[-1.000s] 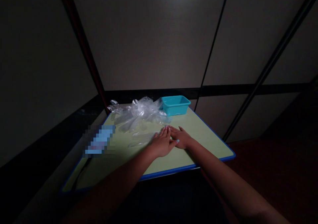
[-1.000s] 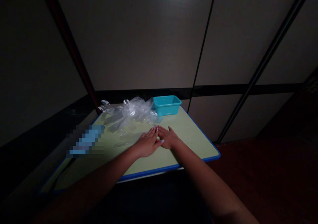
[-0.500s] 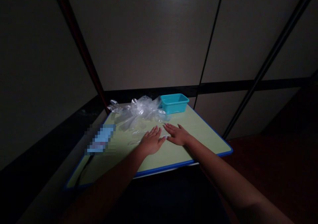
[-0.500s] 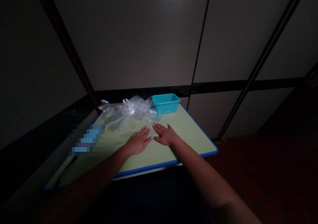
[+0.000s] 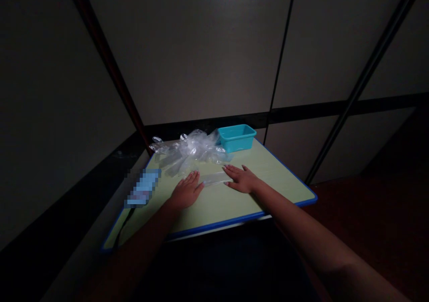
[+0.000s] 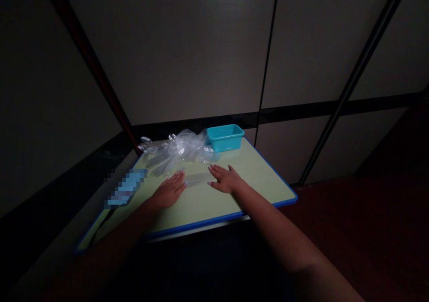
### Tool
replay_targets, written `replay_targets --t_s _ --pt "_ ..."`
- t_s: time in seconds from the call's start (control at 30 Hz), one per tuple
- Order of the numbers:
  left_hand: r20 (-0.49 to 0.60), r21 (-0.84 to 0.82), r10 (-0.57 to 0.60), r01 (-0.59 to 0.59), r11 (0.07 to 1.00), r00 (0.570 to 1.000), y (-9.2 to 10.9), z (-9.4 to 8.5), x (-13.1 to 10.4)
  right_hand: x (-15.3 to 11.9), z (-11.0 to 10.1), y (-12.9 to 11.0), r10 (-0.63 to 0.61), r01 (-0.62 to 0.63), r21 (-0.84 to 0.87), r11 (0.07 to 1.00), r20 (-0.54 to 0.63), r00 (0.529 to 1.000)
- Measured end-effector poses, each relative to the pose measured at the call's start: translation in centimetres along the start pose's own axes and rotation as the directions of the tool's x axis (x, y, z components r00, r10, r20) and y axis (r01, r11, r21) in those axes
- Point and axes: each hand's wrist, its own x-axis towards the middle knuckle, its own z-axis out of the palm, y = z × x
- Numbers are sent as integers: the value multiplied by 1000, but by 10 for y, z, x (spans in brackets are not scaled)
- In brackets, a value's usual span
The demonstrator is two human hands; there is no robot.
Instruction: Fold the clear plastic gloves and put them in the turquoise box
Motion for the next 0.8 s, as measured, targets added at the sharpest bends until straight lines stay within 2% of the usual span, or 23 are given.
replay_targets --t_s 0.27,0.47,0.57,0.7,0.8 --pt "26 2 -85 85 996 996 -17 0 -9 0 0 -1 2 -2 3 1000 -4 1000" --pt "12 36 -184 183 982 983 -10 -1 -11 0 0 -1 2 -2 -2 1000 -4 1000" --pt "-35 39 -168 169 985 985 10 -6 -11 0 2 0 5 -5 -7 1000 -5 1000" --pt "-13 -79 8 -9 997 1000 57 -9 -7 1 2 1 2 -2 -12 1000 -1 1000" --pt "-6 -156 140 -139 978 990 94 -8 2 1 2 3 -4 5 -24 1000 16 1000"
